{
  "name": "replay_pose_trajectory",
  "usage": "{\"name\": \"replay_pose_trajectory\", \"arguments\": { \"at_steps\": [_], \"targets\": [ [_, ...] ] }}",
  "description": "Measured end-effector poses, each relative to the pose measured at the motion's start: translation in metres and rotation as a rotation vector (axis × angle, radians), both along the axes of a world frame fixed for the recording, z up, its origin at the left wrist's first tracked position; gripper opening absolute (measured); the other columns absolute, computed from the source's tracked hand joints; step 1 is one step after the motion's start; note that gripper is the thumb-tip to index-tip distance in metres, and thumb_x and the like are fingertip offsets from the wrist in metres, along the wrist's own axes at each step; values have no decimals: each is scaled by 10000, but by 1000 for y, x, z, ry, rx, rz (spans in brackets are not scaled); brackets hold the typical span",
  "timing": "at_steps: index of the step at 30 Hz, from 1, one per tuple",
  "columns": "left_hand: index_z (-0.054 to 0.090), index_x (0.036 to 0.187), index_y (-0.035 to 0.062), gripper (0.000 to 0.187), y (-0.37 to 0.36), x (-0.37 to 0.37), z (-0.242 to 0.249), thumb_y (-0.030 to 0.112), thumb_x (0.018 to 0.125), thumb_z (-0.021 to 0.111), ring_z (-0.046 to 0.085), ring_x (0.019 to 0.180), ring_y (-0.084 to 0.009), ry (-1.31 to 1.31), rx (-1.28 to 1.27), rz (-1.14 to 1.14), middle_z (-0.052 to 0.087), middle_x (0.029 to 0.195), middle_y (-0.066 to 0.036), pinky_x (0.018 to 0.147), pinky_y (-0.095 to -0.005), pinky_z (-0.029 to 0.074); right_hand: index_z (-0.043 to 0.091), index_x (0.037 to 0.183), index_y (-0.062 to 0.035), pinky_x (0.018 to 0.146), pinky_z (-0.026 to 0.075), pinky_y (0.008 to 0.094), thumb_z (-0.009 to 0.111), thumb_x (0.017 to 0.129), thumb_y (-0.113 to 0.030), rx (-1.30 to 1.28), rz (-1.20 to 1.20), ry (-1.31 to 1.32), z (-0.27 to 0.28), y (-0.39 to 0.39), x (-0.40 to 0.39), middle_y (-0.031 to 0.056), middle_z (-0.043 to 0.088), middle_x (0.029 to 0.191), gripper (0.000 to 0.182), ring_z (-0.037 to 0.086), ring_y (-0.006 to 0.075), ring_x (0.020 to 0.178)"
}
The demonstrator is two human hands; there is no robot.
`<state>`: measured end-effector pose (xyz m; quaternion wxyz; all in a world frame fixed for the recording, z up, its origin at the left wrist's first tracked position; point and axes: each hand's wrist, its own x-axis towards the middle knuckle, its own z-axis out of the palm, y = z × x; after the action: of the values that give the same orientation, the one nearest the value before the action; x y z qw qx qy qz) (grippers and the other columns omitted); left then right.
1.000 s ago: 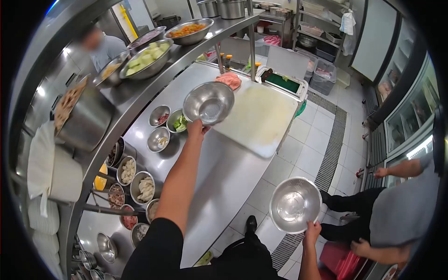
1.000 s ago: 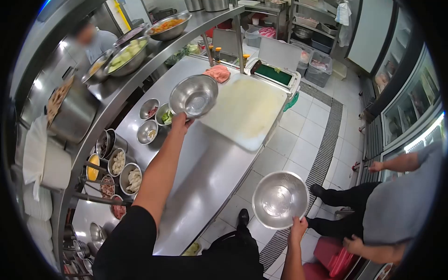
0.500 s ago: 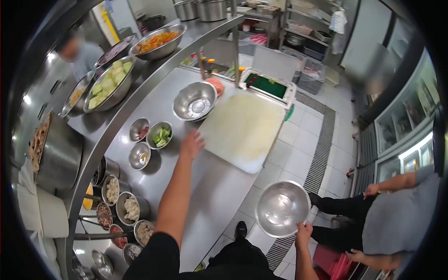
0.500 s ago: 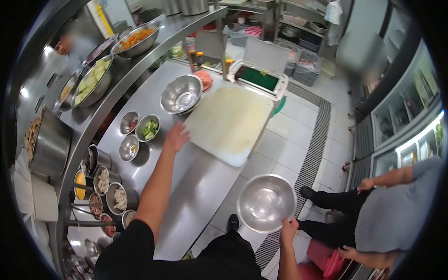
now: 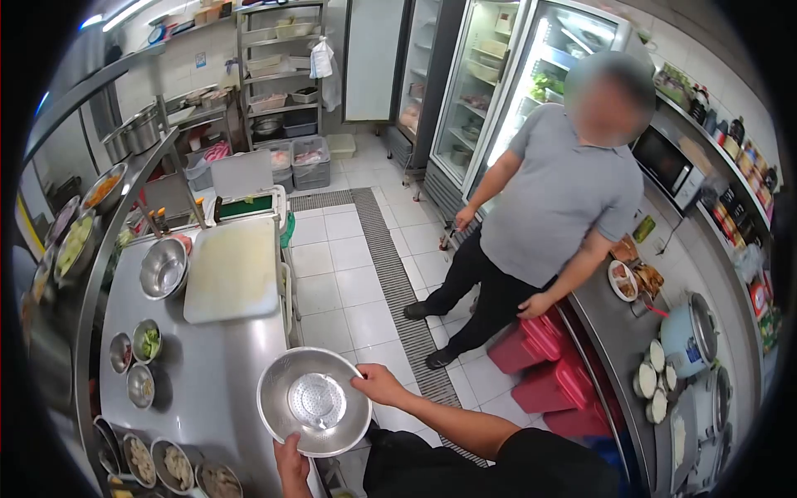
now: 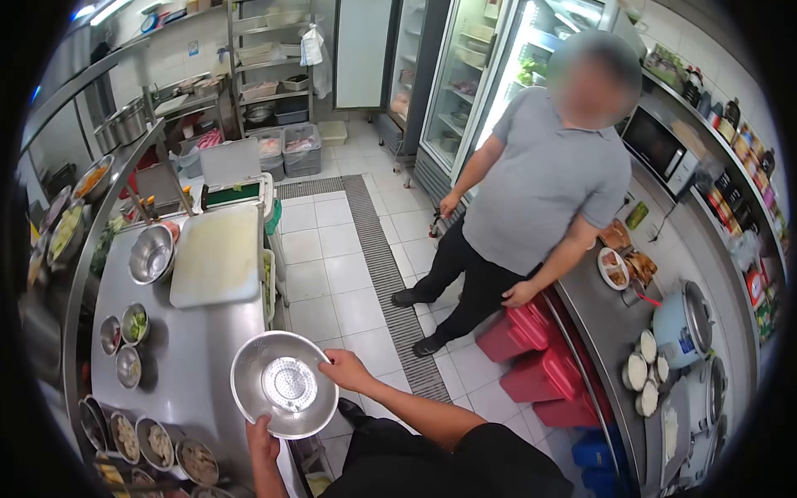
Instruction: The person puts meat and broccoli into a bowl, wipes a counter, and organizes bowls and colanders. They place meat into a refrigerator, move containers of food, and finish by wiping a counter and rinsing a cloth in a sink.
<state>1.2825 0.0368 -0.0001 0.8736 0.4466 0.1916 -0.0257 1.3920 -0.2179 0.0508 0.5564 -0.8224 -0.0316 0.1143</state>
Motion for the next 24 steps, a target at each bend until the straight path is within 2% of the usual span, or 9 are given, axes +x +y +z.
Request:
{"name": "replay_pose_trajectory", "arguments": {
  "at_steps": [3,5,8,10,13,16,20,23,24],
  "targets": [
    [430,1246,-22,515,2,-72,22,-25,734,488,581,989,-265,27,24,70,569,1121,-143,876,-369,467,625,775,-20,567,425,243,548,904,-294,63,121,133,-5,-4,-57,11,557,658,313,504,86,609],
    [435,1242,-26,517,4,-120,19,-16,728,485,585,989,-272,-4,11,70,569,1123,-147,866,-366,474,594,763,-55,559,427,240,516,937,-359,469,27,327,-13,-4,-97,10,550,674,358,493,93,591],
    [427,1243,-55,534,8,-185,19,-12,715,495,592,982,-269,47,23,120,567,1116,-166,856,-370,487,589,809,-52,571,458,250,497,945,-333,447,74,387,-15,-4,-137,11,567,711,325,524,99,614],
    [446,1230,-43,514,-3,-215,39,6,721,501,603,958,-274,-4,54,226,579,1095,-164,840,-367,495,581,815,-37,553,478,248,531,931,-288,357,109,322,-45,-2,-147,22,573,705,281,563,108,615],
    [462,1223,-33,504,3,-260,30,26,726,514,626,899,-277,142,85,289,597,1057,-162,792,-388,518,566,988,-52,488,497,262,606,871,-189,201,126,316,-95,-5,-157,54,592,751,184,587,125,560],
    [410,1281,-32,536,0,-292,24,6,752,489,607,980,-295,81,-41,392,561,1136,-176,824,-405,525,559,1082,-78,497,518,296,578,854,-189,-88,348,368,-156,-22,-153,66,617,847,254,623,158,615],
    [464,1249,-30,476,2,-327,33,95,806,585,605,923,-211,138,16,561,601,1083,-130,797,-348,504,570,1029,-38,521,511,308,561,829,-181,-176,425,709,-193,-53,-168,97,622,879,245,627,194,679],
    [497,1216,-25,436,22,-356,38,100,803,566,588,914,-206,231,114,716,610,1033,-124,786,-323,483,559,995,-26,475,486,295,554,814,-198,-248,471,776,-214,-89,-177,99,599,811,249,572,183,596],
    [515,1174,-19,407,29,-367,76,108,793,583,594,812,-190,322,146,849,617,966,-104,670,-316,484,556,979,-26,467,481,289,556,817,-203,-269,454,818,-225,-105,-178,95,591,798,240,561,177,578]
  ]
}}
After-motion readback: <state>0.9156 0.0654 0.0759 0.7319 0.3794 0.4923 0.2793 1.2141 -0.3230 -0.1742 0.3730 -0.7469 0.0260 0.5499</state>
